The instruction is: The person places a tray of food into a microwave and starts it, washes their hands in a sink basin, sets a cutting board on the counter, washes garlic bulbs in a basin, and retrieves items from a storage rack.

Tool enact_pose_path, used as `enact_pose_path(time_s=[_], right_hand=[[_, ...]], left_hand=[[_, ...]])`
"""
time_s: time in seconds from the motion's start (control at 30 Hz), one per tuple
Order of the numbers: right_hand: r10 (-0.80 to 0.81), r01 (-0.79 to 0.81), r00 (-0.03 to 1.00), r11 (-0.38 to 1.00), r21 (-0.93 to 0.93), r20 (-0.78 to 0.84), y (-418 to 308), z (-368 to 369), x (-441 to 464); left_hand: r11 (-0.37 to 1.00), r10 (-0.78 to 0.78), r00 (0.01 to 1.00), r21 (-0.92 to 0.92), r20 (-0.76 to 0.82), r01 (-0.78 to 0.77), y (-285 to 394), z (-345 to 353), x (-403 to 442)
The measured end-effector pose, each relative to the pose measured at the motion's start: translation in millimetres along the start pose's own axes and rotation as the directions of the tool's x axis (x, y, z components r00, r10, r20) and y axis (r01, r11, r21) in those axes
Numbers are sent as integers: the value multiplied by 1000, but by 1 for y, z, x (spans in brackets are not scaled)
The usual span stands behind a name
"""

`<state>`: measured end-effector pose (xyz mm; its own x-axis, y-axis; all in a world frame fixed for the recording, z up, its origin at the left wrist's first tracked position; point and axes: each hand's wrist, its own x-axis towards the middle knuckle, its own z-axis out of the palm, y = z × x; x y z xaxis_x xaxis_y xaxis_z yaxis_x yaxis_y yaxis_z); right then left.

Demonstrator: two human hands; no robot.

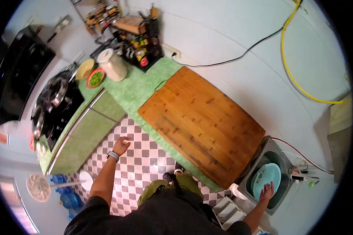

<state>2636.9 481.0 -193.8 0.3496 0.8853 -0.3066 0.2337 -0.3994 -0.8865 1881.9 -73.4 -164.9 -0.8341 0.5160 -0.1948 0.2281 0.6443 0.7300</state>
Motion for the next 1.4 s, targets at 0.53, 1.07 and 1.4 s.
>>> enact_pose_path(time_s=[0.53,1.07,1.4], right_hand=[[-124,125,992,991,-47,23,-112,-53,-92],[-500,359,853,771,-526,-151,-148,76,-196],[-446,389,879,875,-288,-171,-163,115,-283]], left_hand=[[962,101,976,-268,192,-47,65,88,258],[828,239,932,445,271,-341,54,65,274],[850,306,892,327,332,-413,51,67,273]])
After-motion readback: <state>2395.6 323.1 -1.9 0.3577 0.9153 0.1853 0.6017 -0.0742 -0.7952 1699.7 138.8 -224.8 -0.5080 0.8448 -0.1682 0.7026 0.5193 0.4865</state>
